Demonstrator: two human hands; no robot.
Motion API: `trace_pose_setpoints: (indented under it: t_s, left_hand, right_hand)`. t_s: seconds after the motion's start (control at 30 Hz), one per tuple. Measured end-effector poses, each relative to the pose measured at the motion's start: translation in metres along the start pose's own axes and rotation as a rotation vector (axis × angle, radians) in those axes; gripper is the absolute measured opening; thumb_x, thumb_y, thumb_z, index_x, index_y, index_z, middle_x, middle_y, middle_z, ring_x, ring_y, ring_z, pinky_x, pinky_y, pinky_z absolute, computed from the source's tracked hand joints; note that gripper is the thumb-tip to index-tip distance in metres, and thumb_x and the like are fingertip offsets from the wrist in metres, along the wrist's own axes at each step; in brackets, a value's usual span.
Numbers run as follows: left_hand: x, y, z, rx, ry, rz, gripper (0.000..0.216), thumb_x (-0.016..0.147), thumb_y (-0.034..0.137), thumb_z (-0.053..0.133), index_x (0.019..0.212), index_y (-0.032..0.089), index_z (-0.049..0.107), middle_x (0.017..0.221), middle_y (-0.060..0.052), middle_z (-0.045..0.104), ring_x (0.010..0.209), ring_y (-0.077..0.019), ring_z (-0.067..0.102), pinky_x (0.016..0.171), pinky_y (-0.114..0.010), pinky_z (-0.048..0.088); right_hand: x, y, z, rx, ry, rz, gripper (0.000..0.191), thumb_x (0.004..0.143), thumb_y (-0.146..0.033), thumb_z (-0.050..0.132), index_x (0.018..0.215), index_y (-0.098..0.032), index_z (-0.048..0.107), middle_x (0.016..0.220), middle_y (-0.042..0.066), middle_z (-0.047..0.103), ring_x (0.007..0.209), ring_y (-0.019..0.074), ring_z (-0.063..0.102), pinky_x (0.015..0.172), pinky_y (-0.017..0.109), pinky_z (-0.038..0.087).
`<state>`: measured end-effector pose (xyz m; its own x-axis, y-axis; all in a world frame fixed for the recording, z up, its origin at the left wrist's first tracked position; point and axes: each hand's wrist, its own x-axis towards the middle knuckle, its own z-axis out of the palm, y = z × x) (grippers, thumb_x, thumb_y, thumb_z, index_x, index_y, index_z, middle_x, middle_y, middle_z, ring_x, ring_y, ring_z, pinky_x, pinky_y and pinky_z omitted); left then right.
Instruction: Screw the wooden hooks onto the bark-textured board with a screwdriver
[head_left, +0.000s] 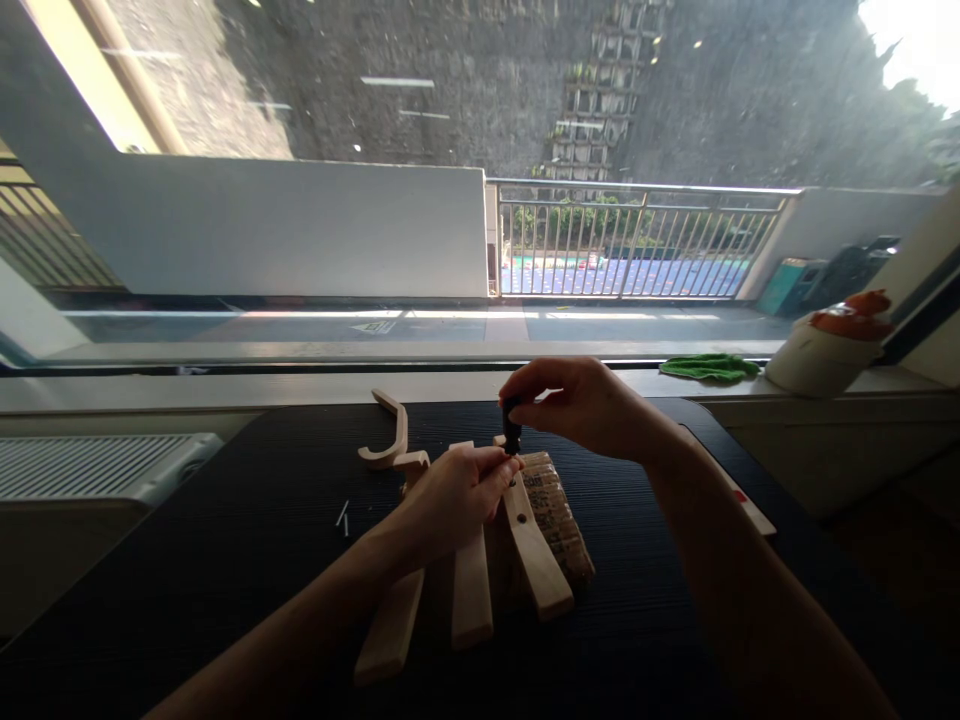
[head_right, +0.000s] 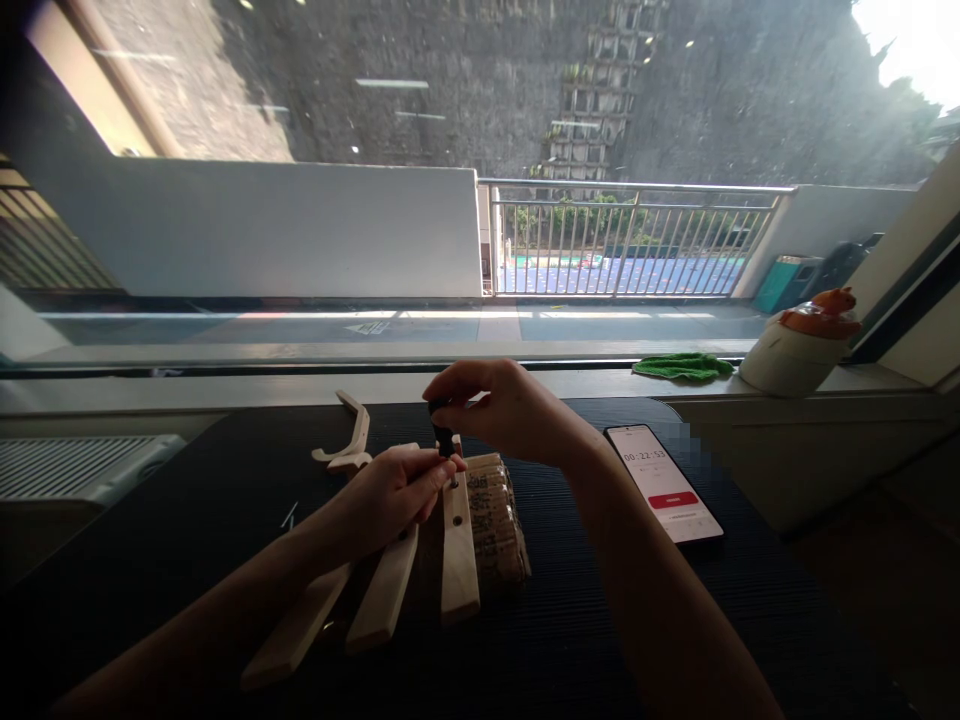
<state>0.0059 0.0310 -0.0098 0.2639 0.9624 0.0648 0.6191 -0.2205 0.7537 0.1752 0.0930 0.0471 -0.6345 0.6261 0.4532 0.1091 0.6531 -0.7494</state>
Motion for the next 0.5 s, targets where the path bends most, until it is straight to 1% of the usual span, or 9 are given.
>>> trace_pose_setpoints:
  t_s: [0.1,0.17,0.27,0.33,0.4,0.5]
  left_hand:
    - [0.0,0.0,-0.001,0.004,-0.011,-0.002,0.043,0.085,0.047,0.034,0.083,0.015,0.063,0.053,0.001,0.051,0.046,-0.0089,0.044,0.043,-0.021,0.028]
    - [0.0,-0.001,-0.001,0.006,-0.008,-0.005,0.043,0.085,0.047,0.034,0.083,0.015,0.062,0.053,0.001,0.051,0.046,-0.0088,0.044,0.043,-0.021,0.028]
    - [0.001,-0.003,0.0,0.005,-0.019,-0.012,0.045,0.085,0.048,0.033,0.074,0.015,0.061,0.053,0.001,0.051,0.045,-0.0086,0.044,0.044,-0.021,0.029]
    - [0.001,-0.004,0.0,-0.002,-0.03,-0.021,0.046,0.085,0.049,0.032,0.072,0.015,0.061,0.053,0.001,0.051,0.046,-0.0087,0.044,0.044,-0.021,0.03]
    - [0.001,-0.005,0.0,-0.011,-0.039,-0.033,0.046,0.085,0.05,0.032,0.077,0.015,0.062,0.054,0.001,0.052,0.046,-0.0089,0.045,0.044,-0.021,0.03]
    - [0.0,-0.007,0.001,-0.006,-0.04,-0.042,0.046,0.085,0.05,0.032,0.084,0.016,0.063,0.054,0.001,0.052,0.046,-0.0091,0.045,0.043,-0.021,0.029]
  right_hand:
    - [0.0,0.001,0.001,-0.013,0.002,-0.004,0.022,0.072,-0.021,0.061,0.094,-0.016,0.063,0.085,0.003,0.063,0.079,0.0138,0.059,0.07,0.029,0.052]
    - [0.0,0.002,0.0,-0.017,-0.013,0.004,0.028,0.073,-0.022,0.061,0.1,-0.016,0.063,0.087,0.004,0.063,0.081,0.0143,0.059,0.071,0.029,0.052]
    - [-0.001,0.005,-0.005,0.021,-0.098,0.043,0.036,0.076,-0.024,0.058,0.111,-0.018,0.059,0.093,0.005,0.064,0.085,0.0148,0.059,0.076,0.031,0.05]
    - [-0.001,0.008,-0.009,0.086,-0.174,0.071,0.036,0.079,-0.023,0.054,0.114,-0.018,0.057,0.096,0.005,0.064,0.085,0.0145,0.059,0.078,0.032,0.05]
    - [0.0,0.011,-0.011,0.148,-0.222,0.081,0.036,0.08,-0.024,0.053,0.115,-0.017,0.057,0.098,0.006,0.064,0.085,0.0145,0.06,0.078,0.033,0.049]
    - [0.001,0.015,-0.011,0.178,-0.207,0.076,0.035,0.077,-0.028,0.058,0.11,-0.016,0.06,0.097,0.006,0.064,0.086,0.0156,0.06,0.08,0.033,0.049]
